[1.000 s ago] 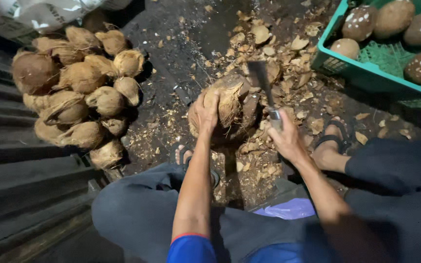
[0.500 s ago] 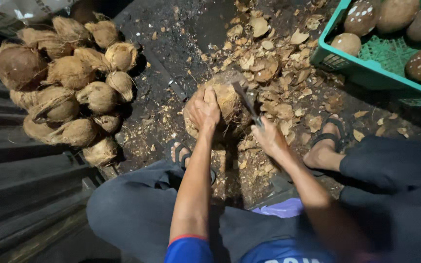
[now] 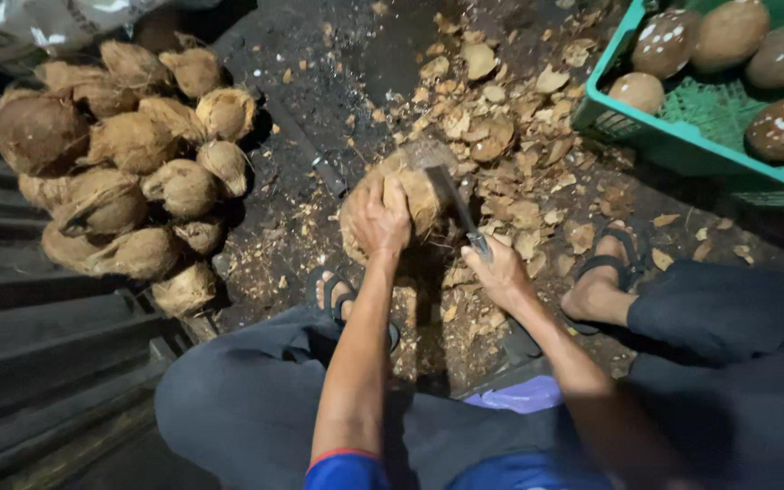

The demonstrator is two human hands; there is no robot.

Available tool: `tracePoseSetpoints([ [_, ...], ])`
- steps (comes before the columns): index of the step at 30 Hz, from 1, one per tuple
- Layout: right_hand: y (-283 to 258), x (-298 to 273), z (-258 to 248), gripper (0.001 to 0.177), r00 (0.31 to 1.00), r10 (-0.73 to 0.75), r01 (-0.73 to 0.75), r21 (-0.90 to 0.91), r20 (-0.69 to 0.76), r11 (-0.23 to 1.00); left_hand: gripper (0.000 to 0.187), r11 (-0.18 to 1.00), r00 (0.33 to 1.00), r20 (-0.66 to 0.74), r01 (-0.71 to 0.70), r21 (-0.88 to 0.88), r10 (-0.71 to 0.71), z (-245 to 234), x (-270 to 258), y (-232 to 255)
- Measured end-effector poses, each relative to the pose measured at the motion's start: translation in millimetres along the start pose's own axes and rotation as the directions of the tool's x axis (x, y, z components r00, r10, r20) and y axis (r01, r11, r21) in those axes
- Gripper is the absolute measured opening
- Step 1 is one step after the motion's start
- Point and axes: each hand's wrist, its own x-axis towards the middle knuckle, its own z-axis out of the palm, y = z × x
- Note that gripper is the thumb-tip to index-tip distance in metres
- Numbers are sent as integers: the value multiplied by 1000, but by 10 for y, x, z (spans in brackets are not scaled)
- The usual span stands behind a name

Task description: The person sits on the ground and uses a knife to peel the husk off a coconut held against a wooden block. They rotate the coconut to remove the fibrous outer layer and place the peeled coconut into a green basket.

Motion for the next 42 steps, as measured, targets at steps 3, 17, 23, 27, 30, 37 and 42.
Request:
tracePoseSetpoints([
  [3, -207, -62, -144, 39, 998, 0, -2, -22, -60, 1000, 41, 982, 956, -223, -183, 52, 190, 187, 41, -236],
  [17, -517, -78, -167, 31, 993, 9, 18, 222, -119, 975, 42, 953, 927, -253, -232, 195, 278, 428, -102, -492],
  [23, -169, -99, -13, 31, 995, -98, 94, 112, 30, 989, 43, 929, 904, -237, -316, 190, 356, 422, -110, -580],
  [27, 58, 32, 65, 25, 992, 90, -113, 283, 91, 952, 43, 881, 867, -194, -415, 228, 459, 365, -132, -552],
  [30, -656, 52, -345, 31, 977, -40, 95, 260, -208, 961, 45, 862, 855, -175, -439, 254, 488, 334, -153, -584],
  [37, 291, 106, 210, 17, 983, -147, 177, 377, -108, 909, 44, 850, 834, -193, -472, 234, 517, 372, -151, -656],
  [42, -794, -142, -292, 39, 997, -18, -9, 331, 78, 944, 46, 814, 828, -144, -474, 336, 541, 280, -169, -810],
])
